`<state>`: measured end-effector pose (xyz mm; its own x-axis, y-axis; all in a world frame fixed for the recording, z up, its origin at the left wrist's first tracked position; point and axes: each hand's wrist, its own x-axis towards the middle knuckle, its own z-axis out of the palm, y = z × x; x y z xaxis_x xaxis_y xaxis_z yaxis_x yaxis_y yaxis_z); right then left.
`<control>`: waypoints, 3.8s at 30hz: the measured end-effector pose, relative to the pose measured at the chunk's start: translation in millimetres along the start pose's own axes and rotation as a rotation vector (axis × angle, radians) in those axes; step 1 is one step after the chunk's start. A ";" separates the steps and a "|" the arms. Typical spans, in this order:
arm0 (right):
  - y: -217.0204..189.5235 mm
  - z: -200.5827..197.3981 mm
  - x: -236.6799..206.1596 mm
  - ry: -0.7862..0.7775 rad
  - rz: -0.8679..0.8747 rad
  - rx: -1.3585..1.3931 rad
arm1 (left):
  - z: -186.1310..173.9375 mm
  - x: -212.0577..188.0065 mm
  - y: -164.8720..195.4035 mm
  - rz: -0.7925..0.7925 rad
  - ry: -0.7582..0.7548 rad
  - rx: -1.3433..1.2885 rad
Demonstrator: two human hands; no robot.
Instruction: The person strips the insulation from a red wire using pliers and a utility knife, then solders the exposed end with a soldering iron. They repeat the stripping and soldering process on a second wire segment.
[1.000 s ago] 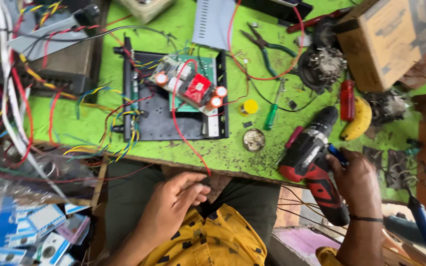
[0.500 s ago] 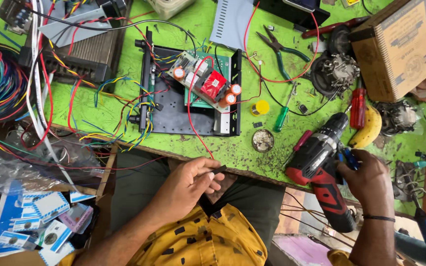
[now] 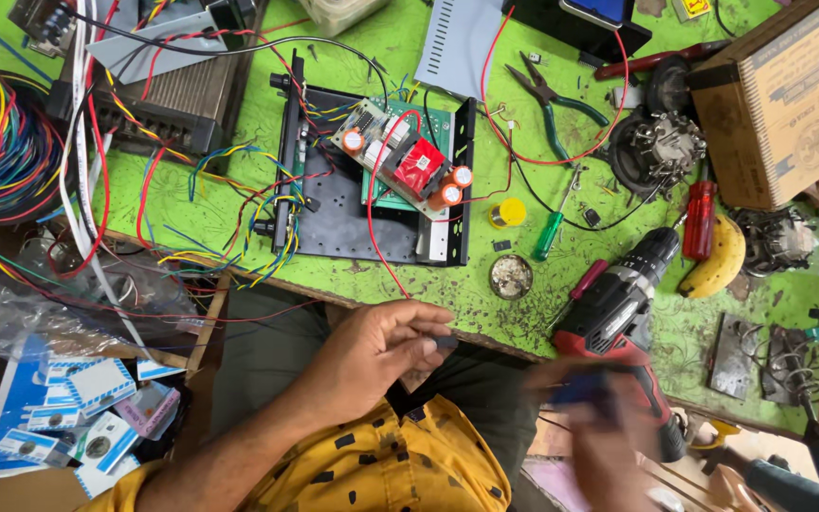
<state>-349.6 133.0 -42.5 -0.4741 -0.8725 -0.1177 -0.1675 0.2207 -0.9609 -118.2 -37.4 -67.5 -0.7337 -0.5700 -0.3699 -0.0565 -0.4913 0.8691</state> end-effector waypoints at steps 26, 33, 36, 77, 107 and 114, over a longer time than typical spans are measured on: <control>8.5 95.0 -26.5 -0.341 0.216 -0.119 | -4.9 -25.5 -1.5 0.100 -0.017 0.251; 13.8 97.7 -24.8 -0.376 0.156 -0.102 | -6.4 -26.1 -2.9 0.088 -0.046 0.212; 11.0 99.7 -22.8 -0.351 0.187 -0.109 | -9.7 -25.9 0.2 0.063 -0.077 0.280; 33.3 72.3 -12.2 -0.090 0.136 0.195 | -1.7 -6.7 1.7 0.467 -0.094 0.379; -58.9 39.6 115.0 0.046 -0.185 -0.741 | -11.3 -16.2 -26.9 0.052 0.017 -0.126; -26.5 47.1 143.8 0.052 -0.233 -0.798 | -22.7 -24.4 -34.9 0.019 0.122 -0.010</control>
<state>-372.7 -18.8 -45.8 -0.3875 -0.9172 0.0922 -0.8192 0.2967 -0.4907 -83.0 -21.3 -96.2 -0.6468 -0.6548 -0.3910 -0.0359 -0.4859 0.8733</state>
